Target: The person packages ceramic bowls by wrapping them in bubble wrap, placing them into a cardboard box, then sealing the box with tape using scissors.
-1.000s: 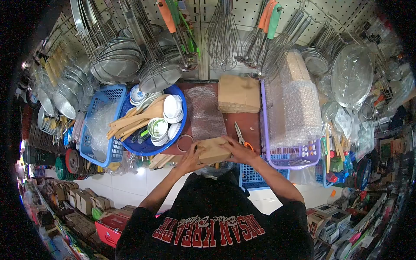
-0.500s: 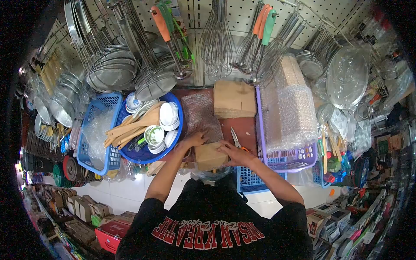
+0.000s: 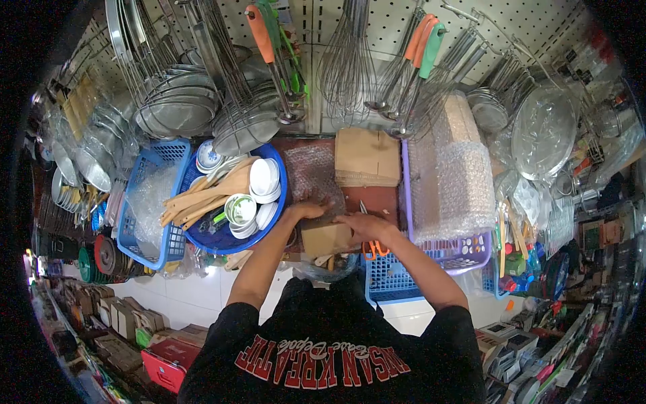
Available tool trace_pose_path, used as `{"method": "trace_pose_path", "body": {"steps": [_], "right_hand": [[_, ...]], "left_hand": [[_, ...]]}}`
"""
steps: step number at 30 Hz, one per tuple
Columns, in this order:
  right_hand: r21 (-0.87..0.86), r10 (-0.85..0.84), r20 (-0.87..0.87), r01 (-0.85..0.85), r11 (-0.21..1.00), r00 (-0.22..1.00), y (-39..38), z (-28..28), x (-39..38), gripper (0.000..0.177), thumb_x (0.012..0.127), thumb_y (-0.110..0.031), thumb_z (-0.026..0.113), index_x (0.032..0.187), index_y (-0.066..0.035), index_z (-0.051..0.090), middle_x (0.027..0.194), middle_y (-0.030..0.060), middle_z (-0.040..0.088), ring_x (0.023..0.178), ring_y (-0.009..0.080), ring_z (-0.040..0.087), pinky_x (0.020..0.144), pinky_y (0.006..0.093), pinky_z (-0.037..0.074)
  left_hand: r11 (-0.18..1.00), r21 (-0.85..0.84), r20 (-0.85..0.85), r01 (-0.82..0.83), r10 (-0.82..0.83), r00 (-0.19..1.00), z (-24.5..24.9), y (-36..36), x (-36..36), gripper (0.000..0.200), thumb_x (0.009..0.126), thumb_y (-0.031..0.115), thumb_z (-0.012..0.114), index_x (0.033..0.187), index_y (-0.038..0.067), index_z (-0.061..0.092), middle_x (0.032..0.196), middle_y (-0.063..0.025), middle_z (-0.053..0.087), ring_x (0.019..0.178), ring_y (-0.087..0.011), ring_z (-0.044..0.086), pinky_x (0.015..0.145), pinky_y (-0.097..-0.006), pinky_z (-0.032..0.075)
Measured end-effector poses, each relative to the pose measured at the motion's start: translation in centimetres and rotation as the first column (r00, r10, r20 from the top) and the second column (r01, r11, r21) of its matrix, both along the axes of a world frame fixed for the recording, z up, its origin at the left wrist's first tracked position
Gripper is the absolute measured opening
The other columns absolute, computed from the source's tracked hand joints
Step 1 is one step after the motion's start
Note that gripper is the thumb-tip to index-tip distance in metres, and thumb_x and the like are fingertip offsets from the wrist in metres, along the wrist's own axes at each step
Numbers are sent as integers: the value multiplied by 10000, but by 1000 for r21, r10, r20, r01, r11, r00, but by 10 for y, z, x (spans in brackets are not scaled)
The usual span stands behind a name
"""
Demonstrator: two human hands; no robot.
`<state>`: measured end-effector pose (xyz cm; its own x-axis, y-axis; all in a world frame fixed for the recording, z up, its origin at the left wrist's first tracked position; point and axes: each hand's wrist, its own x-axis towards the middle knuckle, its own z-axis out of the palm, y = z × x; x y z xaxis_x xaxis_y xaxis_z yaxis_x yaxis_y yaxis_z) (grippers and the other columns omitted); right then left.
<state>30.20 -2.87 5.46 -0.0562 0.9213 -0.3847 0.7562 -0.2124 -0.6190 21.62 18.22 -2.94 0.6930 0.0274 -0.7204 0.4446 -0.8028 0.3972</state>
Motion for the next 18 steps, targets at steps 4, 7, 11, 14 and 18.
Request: {"method": "trace_pose_path", "body": {"steps": [4, 7, 11, 14, 18], "right_hand": [[-115, 22, 16, -20, 993, 1000, 18, 6, 8, 746, 711, -277, 816, 1335, -59, 471, 1151, 188, 630, 1092, 362, 600, 942, 413, 479], [-206, 4, -15, -7, 979, 1000, 29, -10, 19, 780, 683, -306, 832, 1338, -63, 486, 1159, 188, 637, 1077, 352, 615, 913, 418, 488], [-321, 136, -6, -130, 938, 991, 49, -13, 32, 824, 679, -422, 832, 1334, -44, 505, 1192, 185, 652, 1099, 345, 625, 921, 407, 496], [-202, 150, 148, -119, 972, 977, 47, -28, 35, 799, 676, -453, 824, 1296, -38, 539, 1200, 193, 649, 1087, 339, 629, 913, 413, 498], [-478, 215, 59, -162, 863, 975, 60, -38, 42, 770, 664, -478, 822, 1242, -32, 578, 1211, 187, 645, 1081, 332, 622, 907, 410, 492]], "left_hand": [[1000, -8, -13, -9, 9, 1000, 14, -2, -3, 839, 891, 792, 140, 1571, 300, 122, 1622, -158, -120, 1488, -400, -82, 1188, -560, -13], [999, -34, 17, -25, 26, 1000, 8, 0, -2, 875, 884, 802, 130, 1567, 256, 165, 1619, -175, -107, 1484, -404, -93, 1193, -545, -17], [985, -162, 107, -54, 72, 992, 10, 7, -4, 905, 895, 786, 185, 1501, 135, 351, 1600, -240, 61, 1482, -410, 21, 1195, -545, 48], [966, -191, 267, -172, 220, 938, 30, 7, -3, 852, 915, 737, 293, 1363, 53, 529, 1504, -294, 297, 1408, -420, 281, 1154, -535, 228], [967, 104, 588, -231, 128, 798, 69, -38, -29, 721, 903, 628, 470, 1285, 29, 592, 1305, -280, 562, 1199, -437, 550, 1047, -470, 423]]}}
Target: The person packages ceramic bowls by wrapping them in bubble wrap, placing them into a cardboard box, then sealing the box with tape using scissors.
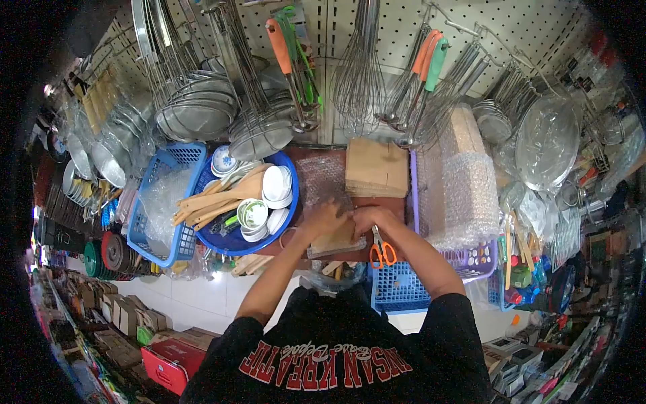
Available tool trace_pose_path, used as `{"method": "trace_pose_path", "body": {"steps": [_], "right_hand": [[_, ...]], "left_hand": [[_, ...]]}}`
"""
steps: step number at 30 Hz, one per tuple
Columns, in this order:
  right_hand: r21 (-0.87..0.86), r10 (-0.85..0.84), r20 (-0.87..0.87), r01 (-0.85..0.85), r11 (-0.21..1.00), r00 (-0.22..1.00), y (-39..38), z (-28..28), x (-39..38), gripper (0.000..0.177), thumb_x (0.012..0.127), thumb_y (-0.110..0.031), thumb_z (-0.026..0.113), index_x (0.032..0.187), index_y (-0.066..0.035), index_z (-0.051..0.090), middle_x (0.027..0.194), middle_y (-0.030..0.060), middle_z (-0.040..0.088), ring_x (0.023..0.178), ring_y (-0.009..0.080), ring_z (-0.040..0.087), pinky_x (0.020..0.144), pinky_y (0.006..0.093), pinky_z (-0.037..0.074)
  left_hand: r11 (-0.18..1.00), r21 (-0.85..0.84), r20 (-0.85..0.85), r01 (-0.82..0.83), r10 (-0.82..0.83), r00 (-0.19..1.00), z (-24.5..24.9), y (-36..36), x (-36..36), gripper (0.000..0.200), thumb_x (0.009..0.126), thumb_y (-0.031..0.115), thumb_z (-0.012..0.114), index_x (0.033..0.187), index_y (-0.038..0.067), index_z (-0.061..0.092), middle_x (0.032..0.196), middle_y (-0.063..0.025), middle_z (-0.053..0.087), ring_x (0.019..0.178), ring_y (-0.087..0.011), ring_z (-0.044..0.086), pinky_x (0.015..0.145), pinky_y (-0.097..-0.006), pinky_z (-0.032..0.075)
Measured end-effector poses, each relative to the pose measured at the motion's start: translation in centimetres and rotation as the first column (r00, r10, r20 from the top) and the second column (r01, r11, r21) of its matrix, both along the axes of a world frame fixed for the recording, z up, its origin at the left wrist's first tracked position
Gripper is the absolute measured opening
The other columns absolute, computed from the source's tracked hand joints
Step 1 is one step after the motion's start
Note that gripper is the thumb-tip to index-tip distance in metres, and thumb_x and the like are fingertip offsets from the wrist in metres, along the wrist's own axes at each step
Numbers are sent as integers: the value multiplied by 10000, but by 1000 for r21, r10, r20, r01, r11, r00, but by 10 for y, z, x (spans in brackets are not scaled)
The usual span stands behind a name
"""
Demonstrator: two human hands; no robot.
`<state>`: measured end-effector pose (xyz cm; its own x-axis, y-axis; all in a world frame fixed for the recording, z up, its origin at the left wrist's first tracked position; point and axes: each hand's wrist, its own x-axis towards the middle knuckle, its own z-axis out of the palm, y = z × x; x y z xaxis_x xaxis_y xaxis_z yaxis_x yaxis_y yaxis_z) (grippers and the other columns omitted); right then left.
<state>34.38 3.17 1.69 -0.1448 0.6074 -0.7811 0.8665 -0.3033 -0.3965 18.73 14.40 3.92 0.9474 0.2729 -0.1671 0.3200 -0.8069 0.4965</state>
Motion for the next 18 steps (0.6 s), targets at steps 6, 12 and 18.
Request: {"method": "trace_pose_path", "body": {"steps": [6, 12, 18], "right_hand": [[142, -68, -158, 90, 986, 985, -8, 13, -6, 693, 662, -388, 860, 1201, -44, 594, 1076, 170, 681, 1025, 268, 644, 866, 370, 503], [102, -113, -176, 133, 986, 978, -22, -1, -22, 733, 645, -389, 870, 1215, -27, 587, 1145, 169, 664, 1050, 271, 635, 875, 368, 504], [142, -234, -288, 283, 948, 929, -33, 12, -29, 777, 631, -379, 882, 1248, -23, 572, 1144, 159, 668, 1036, 260, 634, 861, 346, 501]], "left_hand": [[939, -294, -175, 178, -236, 956, 3, 5, -26, 886, 610, 639, 765, 1205, -2, 624, 1175, -269, 644, 1116, -403, 615, 971, -471, 474], [940, -250, -244, 231, -292, 925, -20, 0, -34, 895, 532, 658, 808, 1114, -9, 673, 1084, -261, 679, 1023, -387, 661, 883, -455, 525], [901, -351, -183, 254, -332, 925, -42, 8, -34, 908, 521, 664, 816, 1072, -45, 678, 1029, -273, 687, 983, -393, 672, 862, -448, 526]]}}
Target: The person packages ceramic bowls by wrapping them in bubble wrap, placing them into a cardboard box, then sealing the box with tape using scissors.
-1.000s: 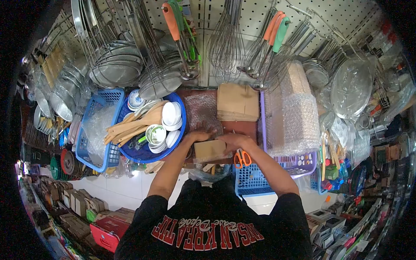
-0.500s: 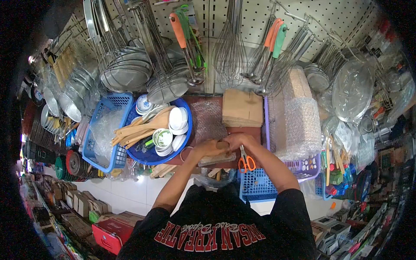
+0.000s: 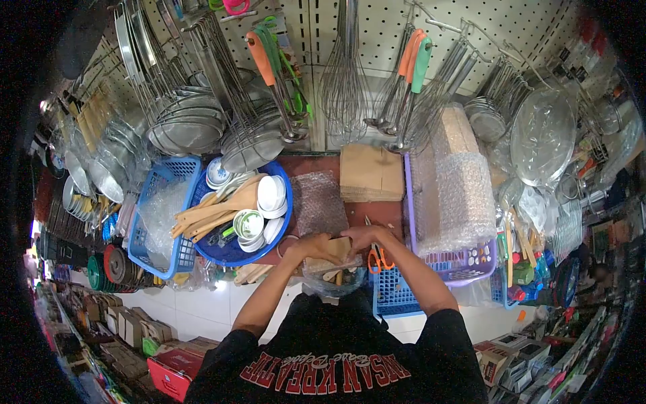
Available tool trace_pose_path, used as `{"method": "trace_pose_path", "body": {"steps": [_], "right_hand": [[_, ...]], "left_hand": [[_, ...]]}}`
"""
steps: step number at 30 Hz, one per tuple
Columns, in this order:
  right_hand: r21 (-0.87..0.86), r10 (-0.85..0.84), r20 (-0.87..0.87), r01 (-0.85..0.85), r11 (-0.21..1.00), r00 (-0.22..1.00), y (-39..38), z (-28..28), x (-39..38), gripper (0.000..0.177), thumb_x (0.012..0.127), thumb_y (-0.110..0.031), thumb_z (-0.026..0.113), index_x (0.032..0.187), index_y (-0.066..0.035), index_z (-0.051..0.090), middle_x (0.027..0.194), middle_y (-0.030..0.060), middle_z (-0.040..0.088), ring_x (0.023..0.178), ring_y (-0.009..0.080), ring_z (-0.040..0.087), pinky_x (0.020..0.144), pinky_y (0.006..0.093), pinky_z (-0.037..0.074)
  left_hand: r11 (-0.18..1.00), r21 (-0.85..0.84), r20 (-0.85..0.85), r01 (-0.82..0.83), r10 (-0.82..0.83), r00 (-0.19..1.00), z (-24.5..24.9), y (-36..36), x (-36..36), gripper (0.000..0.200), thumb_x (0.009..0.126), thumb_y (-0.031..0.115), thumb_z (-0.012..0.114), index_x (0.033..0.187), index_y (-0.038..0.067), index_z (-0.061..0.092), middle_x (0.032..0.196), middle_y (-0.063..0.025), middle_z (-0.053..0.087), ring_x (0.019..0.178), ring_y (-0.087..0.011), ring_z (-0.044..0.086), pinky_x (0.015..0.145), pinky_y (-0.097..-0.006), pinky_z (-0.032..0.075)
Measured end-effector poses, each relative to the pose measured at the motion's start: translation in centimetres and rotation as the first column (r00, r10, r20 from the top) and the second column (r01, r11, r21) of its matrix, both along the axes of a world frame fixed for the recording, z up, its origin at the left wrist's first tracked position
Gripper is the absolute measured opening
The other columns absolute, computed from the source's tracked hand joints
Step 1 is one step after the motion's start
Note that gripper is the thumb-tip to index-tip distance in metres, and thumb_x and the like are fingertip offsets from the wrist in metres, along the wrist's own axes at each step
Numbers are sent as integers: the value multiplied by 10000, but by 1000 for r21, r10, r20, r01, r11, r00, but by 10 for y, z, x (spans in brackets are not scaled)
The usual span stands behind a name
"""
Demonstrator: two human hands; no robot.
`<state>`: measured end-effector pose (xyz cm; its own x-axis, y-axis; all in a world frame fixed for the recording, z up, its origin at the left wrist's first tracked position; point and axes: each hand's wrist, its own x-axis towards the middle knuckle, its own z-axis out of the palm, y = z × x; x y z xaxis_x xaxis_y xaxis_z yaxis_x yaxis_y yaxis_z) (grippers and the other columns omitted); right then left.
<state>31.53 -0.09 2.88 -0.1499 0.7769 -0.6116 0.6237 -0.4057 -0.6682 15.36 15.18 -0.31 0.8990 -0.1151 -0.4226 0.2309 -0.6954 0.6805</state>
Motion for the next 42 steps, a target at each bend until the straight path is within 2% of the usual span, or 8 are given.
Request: {"method": "trace_pose_path", "body": {"steps": [10, 13, 16, 19, 26, 29, 32, 42], "right_hand": [[-35, -121, -157, 117, 992, 980, -7, -6, 4, 769, 665, -296, 871, 1295, -11, 533, 1079, 128, 677, 964, 197, 625, 807, 319, 509], [-150, -148, -136, 127, 981, 980, -4, -33, 17, 819, 640, -309, 885, 1322, -24, 533, 1063, 104, 676, 937, 195, 618, 817, 310, 491], [-191, -174, -264, 126, 973, 949, -6, -56, 26, 767, 677, -216, 859, 1342, -33, 524, 1099, 78, 666, 966, 158, 615, 787, 282, 511], [-198, -243, -421, 173, 965, 874, -6, -67, 31, 704, 714, -146, 836, 1339, -45, 527, 1135, 47, 647, 977, 126, 609, 751, 251, 526], [-387, -406, -354, 263, 884, 843, -4, -39, 24, 793, 720, -282, 848, 1379, -47, 475, 1293, 87, 549, 1181, 188, 540, 896, 331, 536], [-355, -465, -319, 350, 867, 826, -5, -24, 17, 636, 752, -230, 827, 1300, -65, 549, 1090, 5, 630, 958, 102, 595, 698, 241, 521], [-488, -403, -352, 202, 849, 845, -2, -44, 25, 790, 733, -300, 845, 1373, -38, 463, 1401, 117, 457, 1281, 242, 472, 978, 390, 529], [-560, -579, -385, 317, 766, 719, -11, -44, 23, 801, 774, -397, 800, 1402, -49, 445, 1524, 92, 326, 1425, 245, 278, 1042, 446, 472]], "left_hand": [[999, -23, -47, 42, -43, 998, 20, 2, 5, 914, 566, 600, 827, 1188, -35, 613, 1064, -284, 674, 998, -413, 659, 876, -444, 516], [994, -19, 110, -112, 114, 987, 19, -10, -6, 833, 683, 465, 802, 1310, -8, 525, 1174, -265, 630, 1103, -431, 600, 954, -468, 474], [960, 76, 511, -269, 194, 837, 75, -40, -24, 712, 803, 320, 726, 1395, 37, 449, 1256, -232, 558, 1201, -420, 518, 1051, -493, 392], [958, 192, 638, -215, 45, 769, 78, -69, -47, 519, 861, 241, 662, 1304, -3, 544, 1309, -189, 481, 1302, -405, 413, 1101, -535, 326], [758, 572, 537, -313, -58, 842, 55, -111, -93, 549, 814, 176, 636, 1327, 10, 534, 1296, -180, 494, 1301, -394, 424, 1108, -603, 278], [720, 627, 540, -299, -124, 833, 43, -112, -96, 575, 830, 216, 615, 1361, 26, 507, 1318, -175, 489, 1298, -400, 424, 1107, -607, 280], [694, 673, 504, -257, -175, 846, 48, -113, -98, 598, 843, 267, 602, 1386, 42, 487, 1328, -168, 487, 1291, -393, 432, 1097, -623, 288], [606, 748, 491, -270, -231, 840, 32, -98, -84, 643, 854, 268, 590, 1452, 108, 414, 1312, -151, 489, 1244, -345, 458, 1039, -604, 331]]}}
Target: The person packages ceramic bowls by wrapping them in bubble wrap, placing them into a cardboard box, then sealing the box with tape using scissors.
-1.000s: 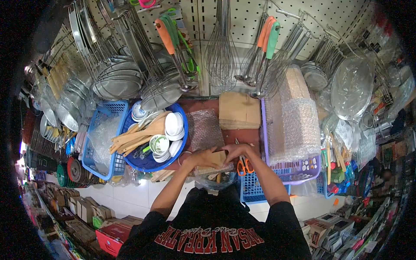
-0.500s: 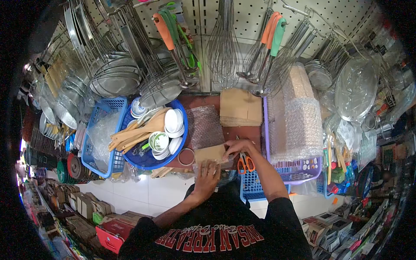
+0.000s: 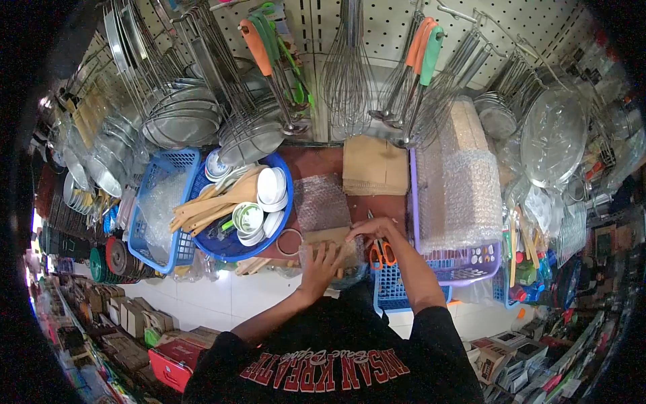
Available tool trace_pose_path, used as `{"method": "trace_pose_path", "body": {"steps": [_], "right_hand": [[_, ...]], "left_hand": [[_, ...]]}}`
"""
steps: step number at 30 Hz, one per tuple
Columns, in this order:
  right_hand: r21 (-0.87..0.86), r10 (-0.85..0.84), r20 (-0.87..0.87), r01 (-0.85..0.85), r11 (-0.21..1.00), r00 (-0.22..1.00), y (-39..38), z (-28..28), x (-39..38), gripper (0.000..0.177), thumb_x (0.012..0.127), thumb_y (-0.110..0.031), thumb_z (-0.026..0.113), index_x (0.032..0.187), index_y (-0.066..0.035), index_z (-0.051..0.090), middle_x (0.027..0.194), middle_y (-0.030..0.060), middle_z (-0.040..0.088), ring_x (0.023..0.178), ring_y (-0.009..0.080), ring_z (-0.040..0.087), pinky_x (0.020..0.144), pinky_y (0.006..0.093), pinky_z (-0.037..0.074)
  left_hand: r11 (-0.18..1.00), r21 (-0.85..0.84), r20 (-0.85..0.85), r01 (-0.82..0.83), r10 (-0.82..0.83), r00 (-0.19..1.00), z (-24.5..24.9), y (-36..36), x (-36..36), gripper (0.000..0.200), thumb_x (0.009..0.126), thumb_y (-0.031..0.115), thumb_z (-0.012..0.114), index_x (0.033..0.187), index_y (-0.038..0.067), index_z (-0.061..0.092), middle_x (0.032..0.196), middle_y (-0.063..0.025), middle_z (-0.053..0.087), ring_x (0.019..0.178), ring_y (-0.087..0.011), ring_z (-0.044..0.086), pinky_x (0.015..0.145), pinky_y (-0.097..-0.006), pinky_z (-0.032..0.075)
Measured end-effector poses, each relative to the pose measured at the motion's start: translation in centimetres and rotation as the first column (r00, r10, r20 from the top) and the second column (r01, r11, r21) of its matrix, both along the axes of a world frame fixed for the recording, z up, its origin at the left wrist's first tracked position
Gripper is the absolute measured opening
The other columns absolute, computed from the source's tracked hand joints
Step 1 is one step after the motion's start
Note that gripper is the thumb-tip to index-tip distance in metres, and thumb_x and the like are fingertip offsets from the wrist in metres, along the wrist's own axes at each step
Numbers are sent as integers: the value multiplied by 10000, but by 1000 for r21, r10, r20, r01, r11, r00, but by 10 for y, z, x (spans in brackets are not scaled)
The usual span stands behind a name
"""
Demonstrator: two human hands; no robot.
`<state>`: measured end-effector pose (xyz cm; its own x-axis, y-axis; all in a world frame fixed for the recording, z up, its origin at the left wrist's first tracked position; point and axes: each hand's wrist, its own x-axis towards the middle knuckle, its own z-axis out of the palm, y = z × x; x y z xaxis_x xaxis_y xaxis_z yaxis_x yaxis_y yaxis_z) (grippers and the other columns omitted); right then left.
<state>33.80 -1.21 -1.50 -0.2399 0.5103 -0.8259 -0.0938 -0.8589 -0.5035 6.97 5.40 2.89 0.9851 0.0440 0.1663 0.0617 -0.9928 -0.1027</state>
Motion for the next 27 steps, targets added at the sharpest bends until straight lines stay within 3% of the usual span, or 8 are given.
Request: {"method": "trace_pose_path", "body": {"steps": [5, 8, 11, 14, 20, 23, 27], "right_hand": [[12, -108, 114, 108, 994, 988, -6, -8, -2, 1043, 712, -476, 825, 1512, -61, 300, 1595, 92, 208, 1466, 266, 186, 1063, 435, 442], [17, -171, 129, 171, 985, 977, -10, -10, -3, 1082, 703, -497, 824, 1527, -64, 272, 1596, 99, 223, 1468, 279, 187, 1095, 431, 401], [67, -168, 208, 158, 985, 963, -13, -28, 2, 968, 726, -524, 803, 1473, -61, 398, 1548, 112, 327, 1441, 266, 250, 1093, 416, 379], [99, -125, 125, 113, 989, 984, -6, 31, -7, 1012, 780, -505, 770, 1515, -14, 278, 1558, 145, 299, 1453, 247, 232, 1129, 437, 315], [115, -225, 76, 215, 970, 971, -5, 18, -5, 746, 829, -518, 725, 1397, -78, 521, 1460, 107, 451, 1358, 232, 390, 1028, 393, 442], [139, -275, 139, 256, 957, 951, -5, 17, -6, 654, 832, -525, 721, 1313, -97, 607, 1372, 72, 529, 1260, 181, 466, 943, 376, 499], [222, -175, 380, 94, 971, 909, 7, 38, -1, 668, 818, -507, 745, 1300, -68, 603, 1280, 89, 598, 1143, 178, 554, 877, 372, 521]], "left_hand": [[999, 38, -21, -37, 38, 999, -5, 5, 13, 687, 846, 266, 586, 1481, 120, 367, 1317, -153, 479, 1211, -329, 467, 1005, -576, 353], [998, 29, -13, -49, 49, 999, -12, 8, 19, 690, 846, 279, 589, 1482, 127, 368, 1321, -156, 474, 1217, -328, 459, 1006, -583, 348], [999, 12, -40, -45, 45, 998, -17, 13, 21, 677, 856, 300, 585, 1476, 130, 374, 1324, -159, 471, 1214, -324, 458, 1003, -586, 346], [999, 14, -22, -39, 39, 999, -20, 15, 22, 700, 841, 343, 610, 1467, 129, 382, 1322, -163, 467, 1216, -324, 455, 1000, -587, 344], [997, -76, 12, -34, 35, 999, -12, 31, 32, 829, 761, 414, 708, 1461, 116, 380, 1317, -154, 465, 1219, -318, 445, 1016, -553, 331], [993, -113, -56, -18, 12, 998, -4, 38, 34, 886, 728, 444, 749, 1461, 113, 376, 1322, -144, 460, 1217, -313, 440, 1025, -538, 324], [992, -128, -51, -20, 14, 999, -3, 41, 36, 951, 696, 471, 779, 1471, 113, 360, 1325, -139, 455, 1224, -305, 436, 1023, -533, 328]]}}
